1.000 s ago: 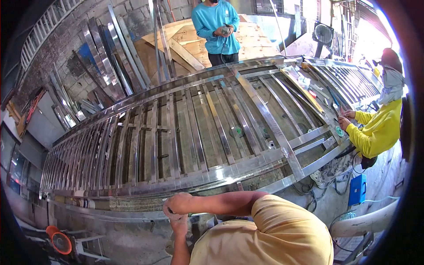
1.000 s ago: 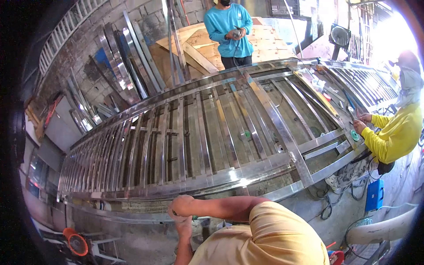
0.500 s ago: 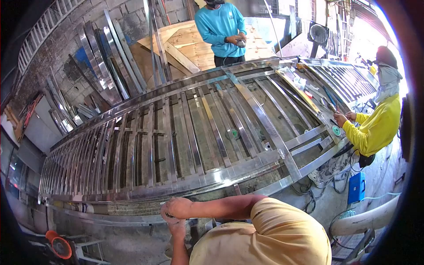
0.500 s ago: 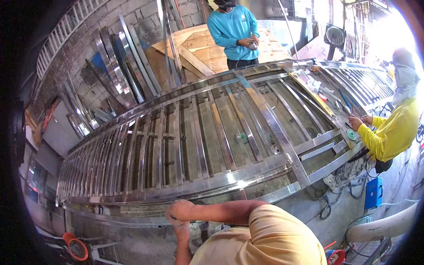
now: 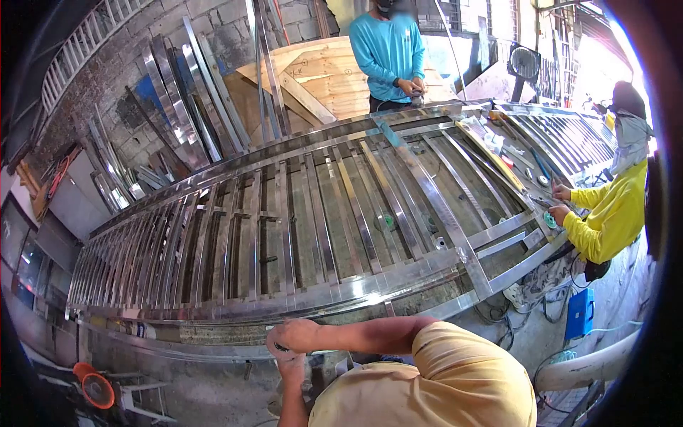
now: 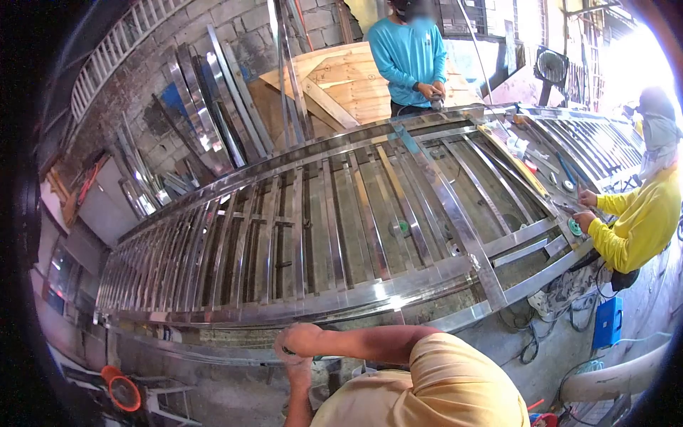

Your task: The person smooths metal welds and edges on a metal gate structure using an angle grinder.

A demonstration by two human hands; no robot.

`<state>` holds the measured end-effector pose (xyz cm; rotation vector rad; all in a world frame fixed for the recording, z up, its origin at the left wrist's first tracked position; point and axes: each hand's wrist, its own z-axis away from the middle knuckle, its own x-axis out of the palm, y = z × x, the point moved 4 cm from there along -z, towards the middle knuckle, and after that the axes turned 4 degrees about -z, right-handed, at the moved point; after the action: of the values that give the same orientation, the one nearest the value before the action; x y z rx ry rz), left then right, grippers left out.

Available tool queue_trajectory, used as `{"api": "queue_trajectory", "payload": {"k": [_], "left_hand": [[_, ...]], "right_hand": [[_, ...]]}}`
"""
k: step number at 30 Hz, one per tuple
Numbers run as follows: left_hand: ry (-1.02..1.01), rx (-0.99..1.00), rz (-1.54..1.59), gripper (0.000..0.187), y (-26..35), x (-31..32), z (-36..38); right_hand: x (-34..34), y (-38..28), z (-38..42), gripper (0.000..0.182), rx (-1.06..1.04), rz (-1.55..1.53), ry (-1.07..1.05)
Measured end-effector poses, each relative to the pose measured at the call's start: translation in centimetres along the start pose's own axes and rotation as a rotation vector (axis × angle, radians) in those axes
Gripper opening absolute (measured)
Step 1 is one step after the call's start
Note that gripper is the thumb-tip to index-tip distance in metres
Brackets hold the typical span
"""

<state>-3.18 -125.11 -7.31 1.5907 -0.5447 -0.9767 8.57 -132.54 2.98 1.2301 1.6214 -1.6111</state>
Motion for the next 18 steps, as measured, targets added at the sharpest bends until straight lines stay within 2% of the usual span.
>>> {"api": "queue_trajectory", "payload": {"k": [3,7,10,12,16,18], "left_hand": [[0.032,0.0,0.004,0.055,2.0,0.1,0.7],[0.007,-0.008,0.092,0.056,3.2,0.5,0.8],[-0.042,-0.065,0.077,0.056,2.0,0.3,0.8],[-0.055,-0.074,0.025,0.055,1.8,0.1,0.9],[0.02,0.029,0.033,0.05,2.8,0.3,0.9],[0.011,0.032,0.072,0.048,3.0,0.4,0.7]], "right_hand": [[0.1,-0.1,0.3,0.042,-0.04,-0.008,-0.045],[-0.4,-0.2,-0.1,0.046,-0.008,-0.016,-0.158],[-1.0,-0.7,0.0,0.046,0.003,-0.013,-0.179],[-1.3,-0.8,0.2,0.046,-0.084,0.0,-0.119],[-1.3,-0.7,0.2,0.046,-0.15,0.005,-0.107],[-0.4,-0.3,-0.5,0.038,-0.097,-0.005,-0.131]]}}
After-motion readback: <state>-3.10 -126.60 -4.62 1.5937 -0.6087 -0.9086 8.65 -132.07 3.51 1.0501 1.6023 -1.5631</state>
